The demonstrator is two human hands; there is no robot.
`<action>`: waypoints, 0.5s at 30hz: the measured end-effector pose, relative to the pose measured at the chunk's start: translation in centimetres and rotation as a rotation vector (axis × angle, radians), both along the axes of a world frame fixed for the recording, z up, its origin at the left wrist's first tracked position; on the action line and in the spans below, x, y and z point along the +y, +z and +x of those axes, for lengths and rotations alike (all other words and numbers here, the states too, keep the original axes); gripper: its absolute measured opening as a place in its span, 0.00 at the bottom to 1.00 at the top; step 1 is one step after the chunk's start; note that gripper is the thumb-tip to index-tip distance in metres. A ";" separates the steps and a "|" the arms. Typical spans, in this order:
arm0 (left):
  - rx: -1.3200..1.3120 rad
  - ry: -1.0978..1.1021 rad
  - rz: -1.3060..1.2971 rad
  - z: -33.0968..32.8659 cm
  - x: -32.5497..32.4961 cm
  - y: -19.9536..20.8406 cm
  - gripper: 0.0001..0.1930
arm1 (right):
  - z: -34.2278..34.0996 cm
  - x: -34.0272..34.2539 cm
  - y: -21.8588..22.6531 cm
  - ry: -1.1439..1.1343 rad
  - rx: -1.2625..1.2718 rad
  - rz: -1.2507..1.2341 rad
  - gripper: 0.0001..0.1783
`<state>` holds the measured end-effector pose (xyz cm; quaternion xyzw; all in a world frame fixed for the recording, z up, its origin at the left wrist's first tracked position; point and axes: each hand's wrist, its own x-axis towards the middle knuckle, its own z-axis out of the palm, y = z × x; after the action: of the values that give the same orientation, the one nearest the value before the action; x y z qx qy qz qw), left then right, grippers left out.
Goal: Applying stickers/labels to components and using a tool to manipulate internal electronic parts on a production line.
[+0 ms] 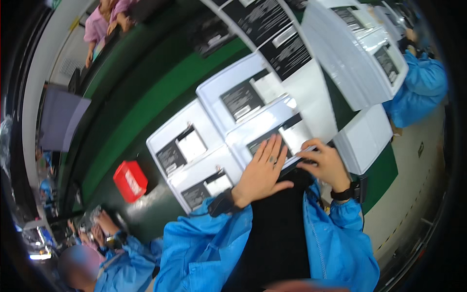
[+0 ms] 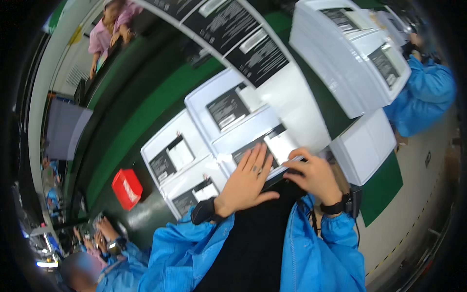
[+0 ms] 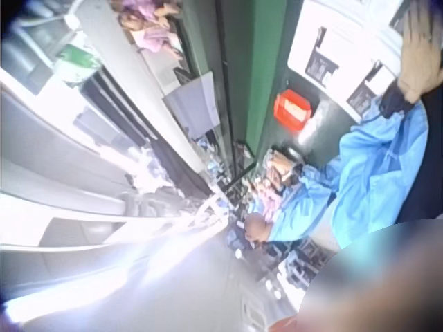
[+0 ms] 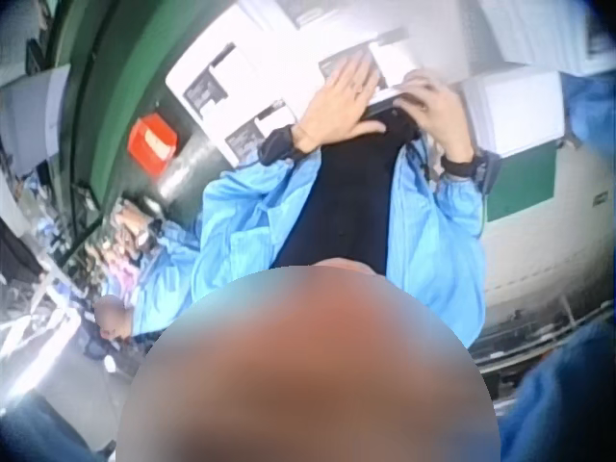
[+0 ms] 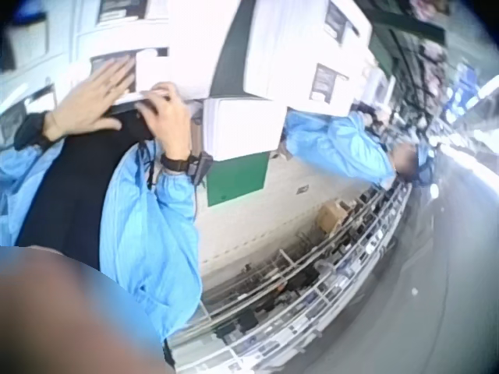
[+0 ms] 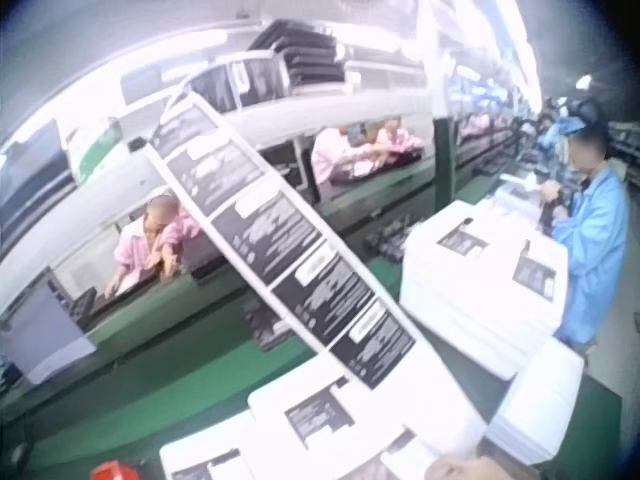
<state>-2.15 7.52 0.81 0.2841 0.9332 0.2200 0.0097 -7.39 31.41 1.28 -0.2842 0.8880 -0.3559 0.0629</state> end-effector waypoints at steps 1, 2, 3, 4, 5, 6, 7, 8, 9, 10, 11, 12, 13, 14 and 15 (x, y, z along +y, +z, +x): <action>-0.025 -0.049 0.055 -0.1 0.1 0.0 0.45 | -0.1 0.1 -0.2 0.018 0.032 0.009 0.15; -0.050 -0.093 0.108 0.1 -0.4 -0.1 0.42 | -0.4 -0.3 -0.4 0.044 0.064 0.019 0.16; -0.084 -0.124 0.226 0.1 -1.0 -0.3 0.36 | -0.5 -0.3 -0.8 0.059 0.072 0.038 0.16; -0.124 -0.158 0.334 0.1 -2.0 -0.4 0.29 | -0.8 -0.4 -1.2 0.075 0.078 0.050 0.16; -0.136 0.012 0.440 0.2 -2.7 0.5 0.23 | -1.0 -0.1 -1.5 0.091 0.081 0.014 0.14; -0.160 0.184 0.544 0.3 -3.7 1.4 0.17 | -1.1 0.1 -0.8 0.048 0.101 0.020 0.14; -0.140 0.357 0.501 0.1 -5.3 1.7 0.15 | -0.7 0.2 0.0 0.062 0.118 0.110 0.14; -0.119 0.546 0.457 0.2 -6.9 1.9 0.14 | -0.1 0.2 1.0 0.091 0.126 0.200 0.13; -0.308 0.716 0.485 -0.3 -9.2 1.6 0.15 | 0.0 0.0 2.2 0.082 0.182 0.164 0.13; -0.500 0.886 0.504 -1.1 -10.9 1.4 0.16 | -0.2 -0.1 3.3 0.061 0.187 0.158 0.13; -0.502 0.883 0.500 -1.3 -11.4 1.4 0.16 | -0.6 0.1 4.4 0.047 0.206 0.042 0.13; -0.664 0.902 0.736 -1.4 -11.8 1.5 0.16 | -0.8 0.1 5.1 0.034 0.224 -0.076 0.13; -0.824 0.913 0.975 -1.5 -12.1 1.5 0.17 | -0.7 -0.1 5.4 0.044 0.235 -0.090 0.13; -0.815 0.927 0.983 -1.4 -11.4 1.0 0.17 | -0.8 -0.5 5.5 0.061 0.236 -0.093 0.13; -0.751 0.890 1.319 -1.6 -9.8 -0.3 0.18 | -1.1 -1.1 5.2 0.109 0.229 -0.130 0.13</action>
<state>-3.74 -2.30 0.46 -0.2495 0.5753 0.7764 0.0631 -8.53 30.36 6.45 -0.3743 0.8478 -0.3737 -0.0382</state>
